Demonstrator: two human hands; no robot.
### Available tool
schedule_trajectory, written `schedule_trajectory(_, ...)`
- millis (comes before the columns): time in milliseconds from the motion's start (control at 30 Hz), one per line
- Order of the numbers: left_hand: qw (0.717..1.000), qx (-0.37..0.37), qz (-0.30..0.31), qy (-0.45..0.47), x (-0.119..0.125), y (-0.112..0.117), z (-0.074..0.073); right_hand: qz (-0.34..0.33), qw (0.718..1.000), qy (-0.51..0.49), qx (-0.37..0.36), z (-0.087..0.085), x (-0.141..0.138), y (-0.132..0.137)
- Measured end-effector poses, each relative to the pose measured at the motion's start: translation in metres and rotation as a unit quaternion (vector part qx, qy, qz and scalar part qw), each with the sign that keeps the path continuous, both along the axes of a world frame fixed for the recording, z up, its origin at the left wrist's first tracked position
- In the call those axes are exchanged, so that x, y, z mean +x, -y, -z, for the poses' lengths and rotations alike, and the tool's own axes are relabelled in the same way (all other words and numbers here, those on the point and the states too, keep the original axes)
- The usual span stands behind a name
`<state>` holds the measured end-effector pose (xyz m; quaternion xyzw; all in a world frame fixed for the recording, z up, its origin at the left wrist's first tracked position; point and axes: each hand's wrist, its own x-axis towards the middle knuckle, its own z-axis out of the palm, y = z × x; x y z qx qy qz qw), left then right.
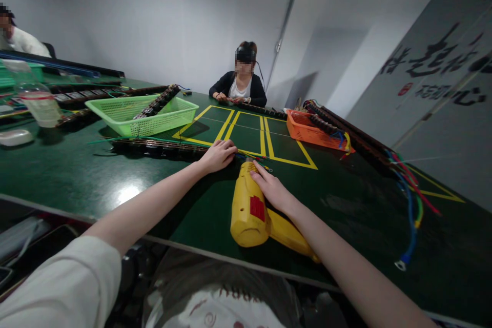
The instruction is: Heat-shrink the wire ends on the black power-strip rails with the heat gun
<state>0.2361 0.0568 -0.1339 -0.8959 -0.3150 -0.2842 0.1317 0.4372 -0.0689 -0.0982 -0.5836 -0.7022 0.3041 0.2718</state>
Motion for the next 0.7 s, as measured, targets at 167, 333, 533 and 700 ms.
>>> schedule_trajectory(167,1.000,0.004,0.000,0.027,0.005,-0.002,-0.006,0.037,0.999,0.002,-0.005,0.003,0.032,0.012)
schedule_trajectory(333,0.997,-0.073,0.002,0.023,0.012,-0.011,-0.013,0.069,0.998,0.003,-0.014,0.003,0.061,0.027)
schedule_trajectory(533,0.986,-0.160,-0.032,0.025,0.026,-0.025,-0.020,0.088,0.996,0.005,-0.014,0.002,0.073,0.036)
schedule_trajectory(700,0.978,-0.205,-0.016,-0.034,0.032,-0.040,-0.020,0.089,0.996,-0.006,-0.004,0.006,0.075,0.033)
